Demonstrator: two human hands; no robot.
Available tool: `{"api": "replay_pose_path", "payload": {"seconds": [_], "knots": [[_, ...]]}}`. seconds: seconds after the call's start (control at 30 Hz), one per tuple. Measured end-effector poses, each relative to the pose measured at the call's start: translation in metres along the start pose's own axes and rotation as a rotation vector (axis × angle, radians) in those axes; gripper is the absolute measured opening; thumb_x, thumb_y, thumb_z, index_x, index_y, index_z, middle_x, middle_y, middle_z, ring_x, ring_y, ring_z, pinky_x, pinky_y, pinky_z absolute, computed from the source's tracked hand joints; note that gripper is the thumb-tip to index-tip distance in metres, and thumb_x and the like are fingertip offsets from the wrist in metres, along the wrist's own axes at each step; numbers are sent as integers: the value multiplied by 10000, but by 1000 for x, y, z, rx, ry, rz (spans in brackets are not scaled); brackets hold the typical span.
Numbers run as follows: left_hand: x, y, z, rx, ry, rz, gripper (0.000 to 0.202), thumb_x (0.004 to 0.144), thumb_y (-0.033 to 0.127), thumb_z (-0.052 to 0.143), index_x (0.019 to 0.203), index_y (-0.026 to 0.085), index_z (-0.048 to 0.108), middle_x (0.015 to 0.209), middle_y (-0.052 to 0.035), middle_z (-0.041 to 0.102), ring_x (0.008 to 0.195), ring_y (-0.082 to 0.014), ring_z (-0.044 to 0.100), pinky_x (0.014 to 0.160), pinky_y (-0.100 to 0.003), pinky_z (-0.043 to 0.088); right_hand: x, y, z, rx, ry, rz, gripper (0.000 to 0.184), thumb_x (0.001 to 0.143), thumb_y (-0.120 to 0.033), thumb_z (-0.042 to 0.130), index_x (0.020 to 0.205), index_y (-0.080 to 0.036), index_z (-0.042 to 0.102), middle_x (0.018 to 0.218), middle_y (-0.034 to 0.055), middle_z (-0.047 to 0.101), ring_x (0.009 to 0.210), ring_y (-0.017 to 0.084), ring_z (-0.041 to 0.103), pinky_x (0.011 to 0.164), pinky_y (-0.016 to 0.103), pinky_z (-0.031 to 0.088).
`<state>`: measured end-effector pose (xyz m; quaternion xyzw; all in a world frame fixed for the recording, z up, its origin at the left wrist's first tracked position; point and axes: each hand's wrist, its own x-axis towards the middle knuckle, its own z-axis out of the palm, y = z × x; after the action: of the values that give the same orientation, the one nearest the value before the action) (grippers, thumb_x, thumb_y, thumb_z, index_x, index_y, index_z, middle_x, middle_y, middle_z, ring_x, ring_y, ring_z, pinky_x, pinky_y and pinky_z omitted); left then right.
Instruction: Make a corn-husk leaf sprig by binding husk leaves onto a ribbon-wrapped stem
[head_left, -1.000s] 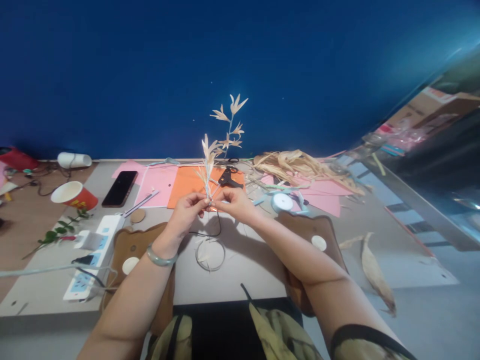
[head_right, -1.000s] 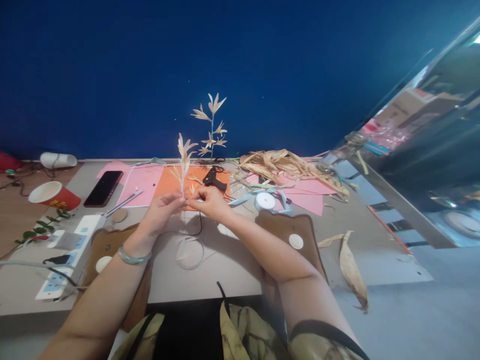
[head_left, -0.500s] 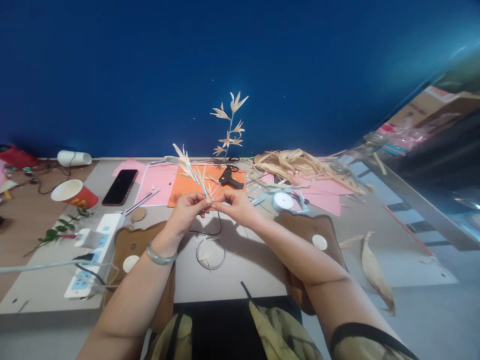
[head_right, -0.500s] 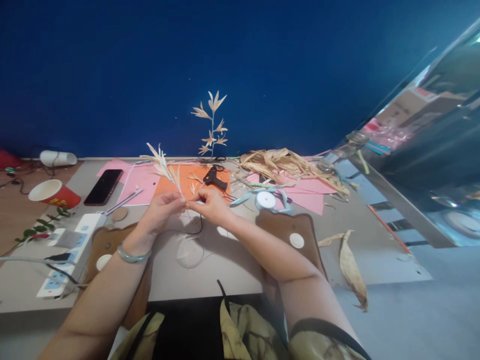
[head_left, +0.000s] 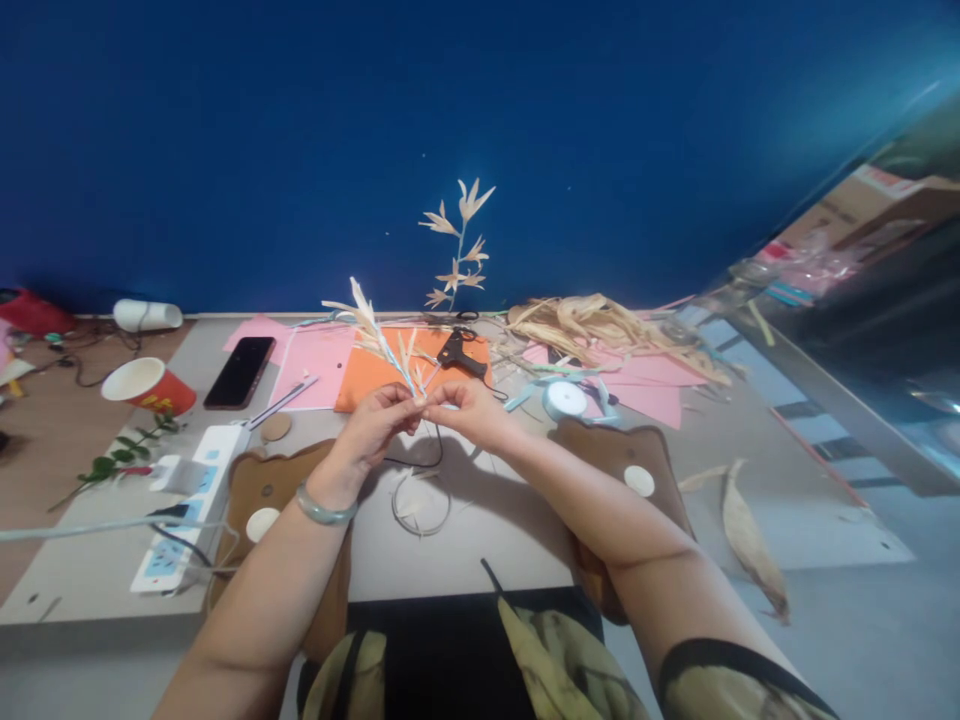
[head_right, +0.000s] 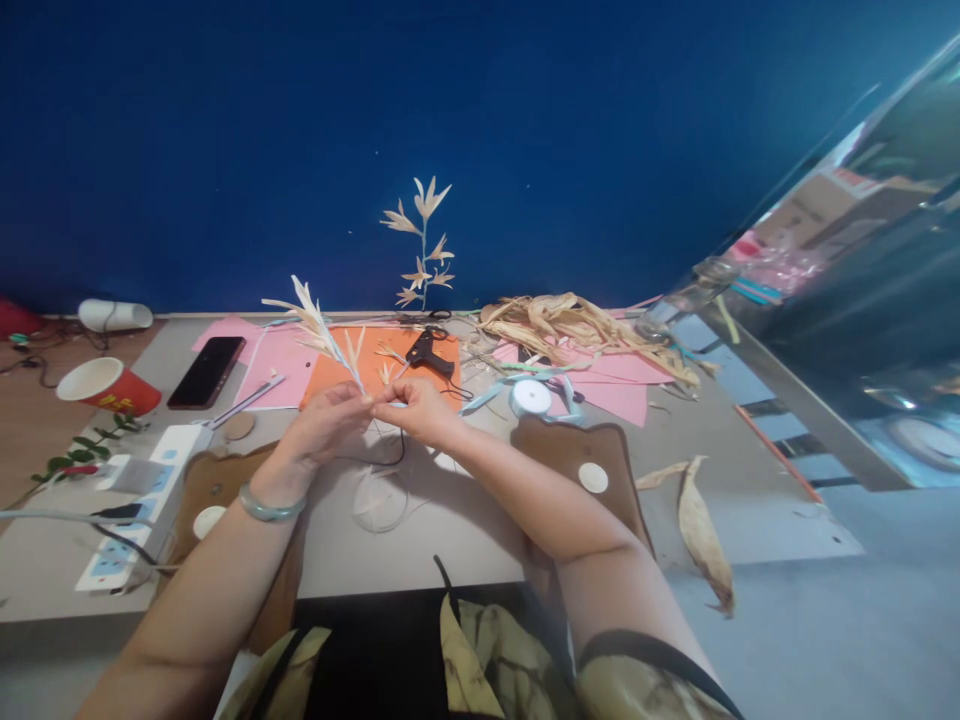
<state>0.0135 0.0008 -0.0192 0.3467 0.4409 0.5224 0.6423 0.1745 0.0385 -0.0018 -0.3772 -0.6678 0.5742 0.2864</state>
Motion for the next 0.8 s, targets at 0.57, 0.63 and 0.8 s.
{"api": "replay_pose_path", "payload": {"seconds": [0.57, 0.63, 0.8], "knots": [[-5, 2, 2, -119, -208, 37, 337, 725, 369, 714, 966, 134, 706, 643, -23, 612, 605, -122, 591, 603, -257, 481, 1, -9, -4, 395, -188, 151, 232, 687, -319, 709, 770, -124, 612, 566, -13, 638, 369, 21, 258, 363, 200, 125], [-4, 0, 3, -135, -170, 66, 298, 710, 359, 734, 911, 140, 713, 625, -11, 602, 582, -113, 585, 586, -249, 478, 1, -9, -4, 414, -181, 163, 241, 674, -325, 722, 727, -128, 594, 555, -15, 631, 365, 20, 247, 360, 197, 119], [0, -5, 2, -146, -92, 117, 226, 671, 321, 770, 779, 134, 703, 620, -3, 612, 541, -91, 572, 554, -227, 473, 3, -2, -1, 404, -141, 150, 303, 643, -372, 753, 694, -133, 575, 588, -12, 626, 372, 16, 242, 360, 196, 126]]}}
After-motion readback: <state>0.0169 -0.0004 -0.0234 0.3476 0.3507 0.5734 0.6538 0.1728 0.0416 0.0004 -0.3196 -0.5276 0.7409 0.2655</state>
